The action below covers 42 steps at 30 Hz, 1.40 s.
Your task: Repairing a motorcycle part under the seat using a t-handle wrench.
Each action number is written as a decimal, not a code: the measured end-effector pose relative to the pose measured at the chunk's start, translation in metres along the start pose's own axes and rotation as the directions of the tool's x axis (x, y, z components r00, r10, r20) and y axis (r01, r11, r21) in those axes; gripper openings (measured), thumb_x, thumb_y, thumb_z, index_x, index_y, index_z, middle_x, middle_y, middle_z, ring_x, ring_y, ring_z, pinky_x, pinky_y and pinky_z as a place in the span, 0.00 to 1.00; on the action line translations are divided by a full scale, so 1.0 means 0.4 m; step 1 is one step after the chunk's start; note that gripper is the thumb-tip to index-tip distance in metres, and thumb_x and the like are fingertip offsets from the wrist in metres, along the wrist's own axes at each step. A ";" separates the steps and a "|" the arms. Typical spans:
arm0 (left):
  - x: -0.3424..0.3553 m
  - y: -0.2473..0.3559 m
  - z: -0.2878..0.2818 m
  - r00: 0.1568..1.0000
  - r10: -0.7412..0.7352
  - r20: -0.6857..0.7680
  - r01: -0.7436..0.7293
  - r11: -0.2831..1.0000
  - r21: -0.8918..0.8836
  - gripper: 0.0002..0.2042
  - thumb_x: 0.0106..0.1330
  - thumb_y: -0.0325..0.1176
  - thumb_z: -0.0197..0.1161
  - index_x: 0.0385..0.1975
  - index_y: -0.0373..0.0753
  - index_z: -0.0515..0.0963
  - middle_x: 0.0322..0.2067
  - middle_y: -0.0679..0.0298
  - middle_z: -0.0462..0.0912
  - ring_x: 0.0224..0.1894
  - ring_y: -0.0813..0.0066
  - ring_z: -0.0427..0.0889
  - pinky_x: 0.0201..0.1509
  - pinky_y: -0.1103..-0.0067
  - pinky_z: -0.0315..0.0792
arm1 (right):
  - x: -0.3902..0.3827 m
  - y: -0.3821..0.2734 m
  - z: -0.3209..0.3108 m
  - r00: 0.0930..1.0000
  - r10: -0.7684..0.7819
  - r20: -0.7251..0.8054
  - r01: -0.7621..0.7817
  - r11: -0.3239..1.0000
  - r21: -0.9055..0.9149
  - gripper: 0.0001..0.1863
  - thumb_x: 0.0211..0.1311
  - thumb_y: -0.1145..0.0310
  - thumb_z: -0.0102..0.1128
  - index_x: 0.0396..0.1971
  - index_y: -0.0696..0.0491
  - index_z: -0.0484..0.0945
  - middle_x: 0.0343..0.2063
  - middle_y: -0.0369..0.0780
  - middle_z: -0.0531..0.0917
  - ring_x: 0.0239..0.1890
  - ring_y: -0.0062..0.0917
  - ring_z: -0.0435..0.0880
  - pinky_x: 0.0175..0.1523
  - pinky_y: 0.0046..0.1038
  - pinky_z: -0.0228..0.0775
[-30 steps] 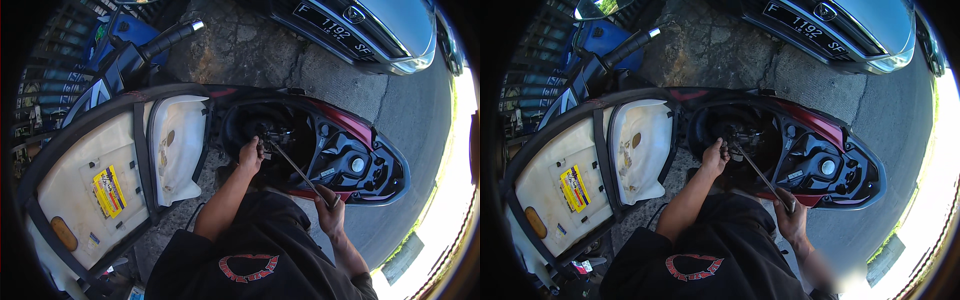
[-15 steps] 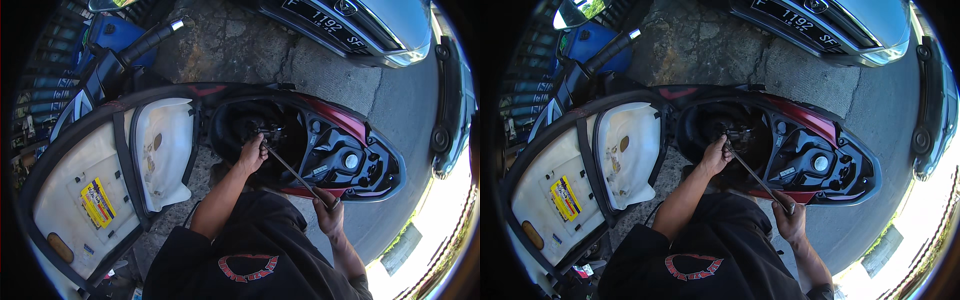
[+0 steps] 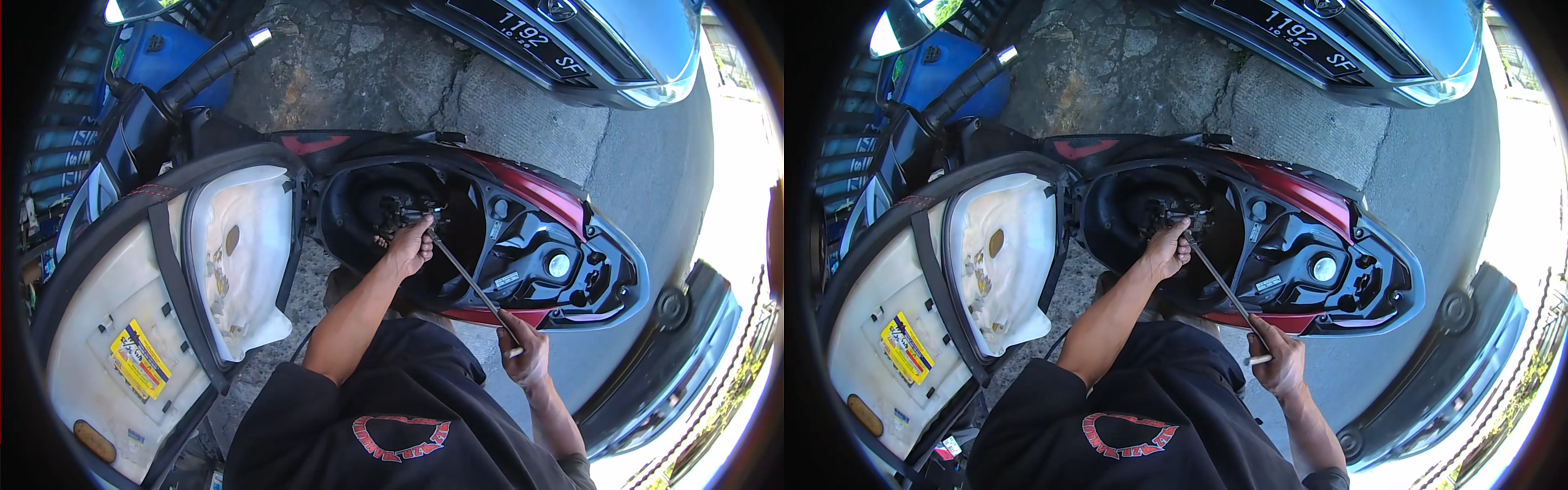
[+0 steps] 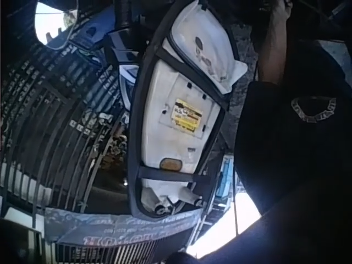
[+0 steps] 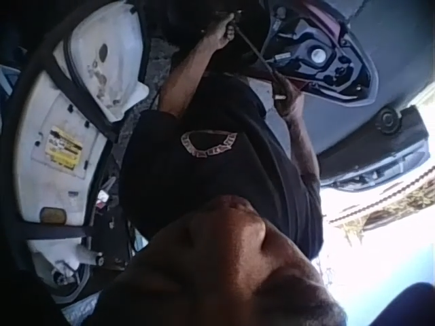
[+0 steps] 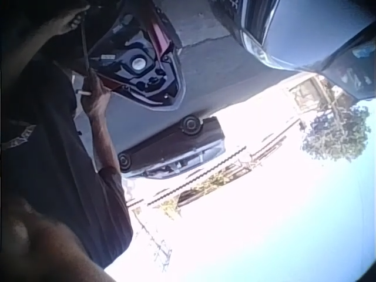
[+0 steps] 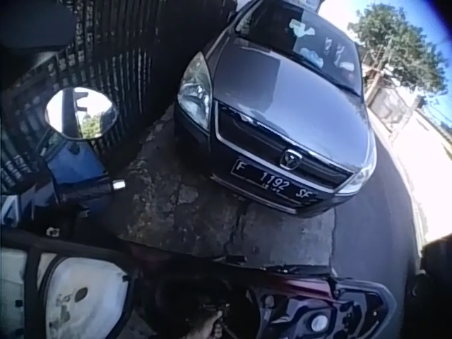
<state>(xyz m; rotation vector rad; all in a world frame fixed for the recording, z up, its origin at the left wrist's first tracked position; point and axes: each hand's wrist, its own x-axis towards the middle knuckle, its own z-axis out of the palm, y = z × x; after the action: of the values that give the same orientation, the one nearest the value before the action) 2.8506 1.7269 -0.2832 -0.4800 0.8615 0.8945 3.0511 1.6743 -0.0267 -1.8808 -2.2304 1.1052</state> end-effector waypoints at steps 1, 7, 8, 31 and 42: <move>0.006 0.001 0.000 0.999 -0.030 -0.018 0.031 0.999 0.043 0.14 0.65 0.42 0.68 0.24 0.47 0.71 0.15 0.75 0.65 0.16 0.84 0.65 0.20 0.84 0.58 | 0.004 0.002 -0.002 1.000 0.001 0.004 -0.001 1.000 -0.004 0.17 0.58 0.77 0.61 0.49 0.60 0.79 0.33 0.50 0.86 0.33 0.42 0.87 0.37 0.34 0.79; 0.042 0.010 0.006 1.000 0.009 -0.005 -0.009 1.000 -0.012 0.15 0.65 0.42 0.68 0.23 0.48 0.70 0.15 0.75 0.65 0.15 0.85 0.64 0.20 0.85 0.59 | 0.034 -0.016 0.010 0.981 0.189 -0.037 -0.186 0.980 0.065 0.18 0.64 0.70 0.58 0.51 0.62 0.77 0.29 0.50 0.85 0.30 0.38 0.86 0.39 0.33 0.77; 0.049 0.010 0.008 1.000 0.007 -0.005 -0.008 1.000 -0.016 0.15 0.65 0.42 0.68 0.23 0.48 0.70 0.15 0.75 0.65 0.15 0.85 0.64 0.20 0.85 0.59 | 0.041 -0.001 0.014 0.973 0.231 -0.003 -0.229 0.968 0.102 0.18 0.67 0.66 0.57 0.51 0.63 0.78 0.28 0.51 0.84 0.29 0.34 0.85 0.40 0.33 0.74; 0.284 0.006 0.106 0.756 0.637 -0.152 -0.485 0.700 0.525 0.13 0.65 0.33 0.63 0.44 0.31 0.83 0.40 0.50 0.86 0.44 0.64 0.84 0.52 0.71 0.72 | 0.322 -0.089 0.030 0.964 0.264 -0.017 -0.263 0.949 -0.172 0.13 0.65 0.67 0.55 0.34 0.63 0.81 0.20 0.52 0.82 0.25 0.44 0.85 0.32 0.38 0.74; 0.316 -0.033 0.080 0.724 0.689 -0.040 -0.546 0.607 0.578 0.16 0.68 0.37 0.62 0.47 0.31 0.81 0.45 0.47 0.84 0.49 0.58 0.83 0.55 0.71 0.72 | 0.374 -0.107 0.000 0.991 0.130 0.008 -0.120 0.935 -0.335 0.10 0.62 0.68 0.58 0.28 0.61 0.79 0.21 0.54 0.81 0.28 0.51 0.84 0.33 0.43 0.74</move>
<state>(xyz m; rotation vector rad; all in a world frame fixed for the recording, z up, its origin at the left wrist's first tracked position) 2.9181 1.8014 -0.3674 0.2444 1.5268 1.1842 2.9737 1.8035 -0.0659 -2.1697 -2.4774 0.8105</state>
